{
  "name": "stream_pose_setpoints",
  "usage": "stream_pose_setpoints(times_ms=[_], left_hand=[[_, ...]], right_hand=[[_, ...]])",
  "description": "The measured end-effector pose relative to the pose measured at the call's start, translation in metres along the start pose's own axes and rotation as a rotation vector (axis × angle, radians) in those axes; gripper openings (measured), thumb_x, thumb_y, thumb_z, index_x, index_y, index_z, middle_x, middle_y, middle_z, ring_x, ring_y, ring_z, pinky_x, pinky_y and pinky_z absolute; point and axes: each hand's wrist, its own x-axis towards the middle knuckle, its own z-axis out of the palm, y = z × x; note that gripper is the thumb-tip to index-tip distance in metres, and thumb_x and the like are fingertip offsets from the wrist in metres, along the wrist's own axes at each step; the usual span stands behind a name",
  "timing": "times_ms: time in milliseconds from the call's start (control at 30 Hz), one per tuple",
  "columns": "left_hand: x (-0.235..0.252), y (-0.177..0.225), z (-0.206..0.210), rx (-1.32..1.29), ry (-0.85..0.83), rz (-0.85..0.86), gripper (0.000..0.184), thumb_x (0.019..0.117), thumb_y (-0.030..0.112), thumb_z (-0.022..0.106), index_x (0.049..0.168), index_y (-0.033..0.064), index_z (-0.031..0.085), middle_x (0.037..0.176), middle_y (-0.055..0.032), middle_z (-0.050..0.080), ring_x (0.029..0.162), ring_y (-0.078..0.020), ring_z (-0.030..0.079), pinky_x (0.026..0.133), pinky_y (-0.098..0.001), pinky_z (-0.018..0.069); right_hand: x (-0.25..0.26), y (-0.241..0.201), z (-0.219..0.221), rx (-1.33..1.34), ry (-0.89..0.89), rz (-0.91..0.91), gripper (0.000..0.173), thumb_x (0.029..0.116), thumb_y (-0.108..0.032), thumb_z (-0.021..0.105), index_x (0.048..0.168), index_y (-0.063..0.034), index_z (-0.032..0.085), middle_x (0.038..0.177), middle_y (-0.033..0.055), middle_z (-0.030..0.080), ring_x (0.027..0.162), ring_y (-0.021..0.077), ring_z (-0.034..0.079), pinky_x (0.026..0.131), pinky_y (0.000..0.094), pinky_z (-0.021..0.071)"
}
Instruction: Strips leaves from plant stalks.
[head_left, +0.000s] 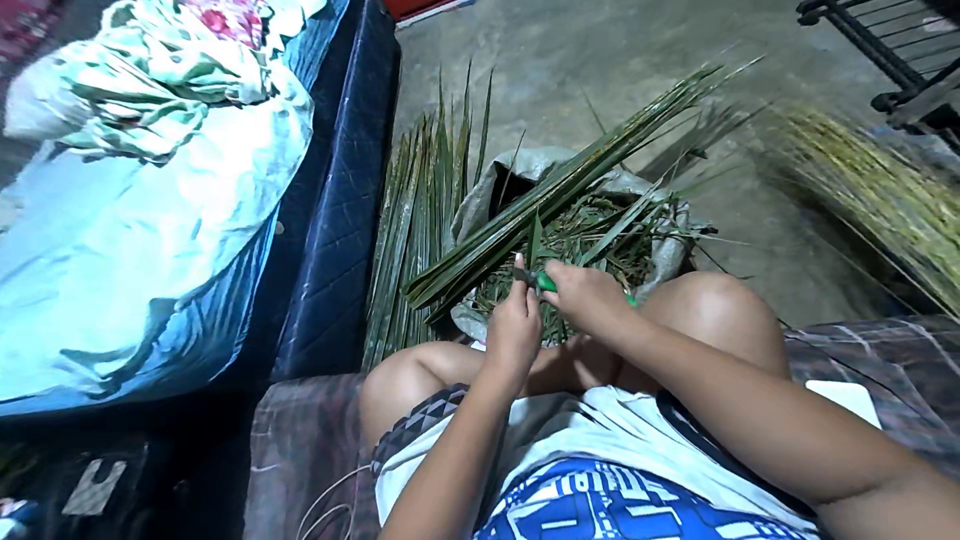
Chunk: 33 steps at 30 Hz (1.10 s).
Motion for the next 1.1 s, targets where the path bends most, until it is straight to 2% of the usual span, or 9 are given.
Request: stream_pose_setpoints(times_ms=[167,267,333,500,567,667,900,1000,1100], left_hand=[[-0.005,0.005,0.002,0.046,-0.023,0.007,0.052,0.1129,0.025,0.033,0.164,0.0189,0.027,0.092,-0.016,0.069,0.074,-0.0251,0.066,0.076,-0.0437,0.0553],[-0.005,0.005,0.001,0.053,-0.026,0.009,0.051,0.1125,0.024,0.033,0.163,0.0187,0.03,0.094,-0.0163,0.07,0.076,-0.0251,0.066,0.077,-0.0436,0.0551],[-0.003,0.005,-0.002,0.056,-0.026,-0.003,0.051,0.1123,0.024,0.034,0.163,0.0198,0.03,0.095,-0.0162,0.07,0.078,-0.0255,0.067,0.078,-0.0439,0.0551],[0.003,0.005,-0.009,0.132,-0.016,-0.024,0.051,0.1119,0.023,0.034,0.163,0.0174,0.031,0.101,-0.0178,0.072,0.087,-0.0299,0.07,0.084,-0.0485,0.0553],[0.001,0.009,-0.01,0.203,-0.029,-0.047,0.05,0.112,0.023,0.034,0.162,0.0149,0.032,0.108,-0.0203,0.072,0.097,-0.0348,0.071,0.09,-0.053,0.0538],[0.0,0.012,-0.01,0.246,-0.053,-0.073,0.053,0.1123,0.023,0.035,0.164,0.017,0.026,0.116,-0.0219,0.071,0.106,-0.0377,0.07,0.095,-0.0548,0.0517],[0.002,0.005,-0.012,0.174,-0.045,-0.043,0.053,0.1123,0.022,0.034,0.165,0.0187,0.026,0.112,-0.022,0.072,0.099,-0.0365,0.071,0.092,-0.0536,0.0533],[0.006,-0.008,-0.01,-0.024,-0.058,0.002,0.051,0.1129,0.024,0.033,0.163,0.0168,0.03,0.103,-0.019,0.071,0.082,-0.0277,0.068,0.08,-0.0464,0.0551],[0.01,-0.019,-0.009,-0.293,-0.07,0.004,0.046,0.1114,0.019,0.033,0.156,0.0094,0.042,0.085,-0.01,0.066,0.063,-0.0152,0.06,0.063,-0.0345,0.0531]], right_hand=[[0.021,0.019,-0.007,0.014,0.254,0.131,0.026,0.1053,-0.025,0.061,0.119,-0.0026,0.062,0.103,0.0234,0.071,0.095,0.045,0.071,0.075,0.0621,0.0552],[0.025,0.028,-0.015,0.068,0.342,0.201,0.025,0.1053,-0.025,0.06,0.116,-0.0024,0.063,0.1,0.0236,0.071,0.094,0.0449,0.071,0.074,0.063,0.0542],[0.02,0.028,-0.017,0.118,0.311,0.198,0.024,0.1053,-0.026,0.059,0.113,-0.0034,0.063,0.096,0.0223,0.071,0.092,0.0435,0.071,0.074,0.0626,0.0538],[0.002,0.009,-0.003,0.201,-0.092,0.066,0.032,0.1086,-0.029,0.049,0.12,-0.0023,0.063,0.106,0.0209,0.067,0.102,0.0367,0.066,0.088,0.0575,0.0504],[0.001,0.002,0.0,0.148,-0.112,0.055,0.033,0.1092,-0.029,0.047,0.121,-0.0022,0.062,0.109,0.0207,0.067,0.106,0.0364,0.066,0.089,0.0567,0.05],[0.016,0.006,-0.002,0.082,-0.024,0.107,0.032,0.1086,-0.028,0.05,0.121,-0.0024,0.064,0.112,0.0217,0.07,0.11,0.0392,0.067,0.091,0.059,0.0507],[0.048,0.035,-0.019,0.187,0.239,0.294,0.027,0.1075,-0.027,0.055,0.113,-0.0025,0.065,0.097,0.0225,0.069,0.093,0.0418,0.069,0.078,0.0621,0.0523],[0.035,0.025,-0.011,0.23,0.143,0.15,0.025,0.1057,-0.026,0.057,0.11,-0.0031,0.065,0.093,0.0193,0.067,0.089,0.0371,0.067,0.078,0.0586,0.0521],[0.011,0.004,0.005,0.147,-0.043,-0.031,0.031,0.1055,-0.028,0.054,0.117,-0.001,0.064,0.103,0.0213,0.069,0.099,0.0383,0.068,0.086,0.0593,0.0509]])
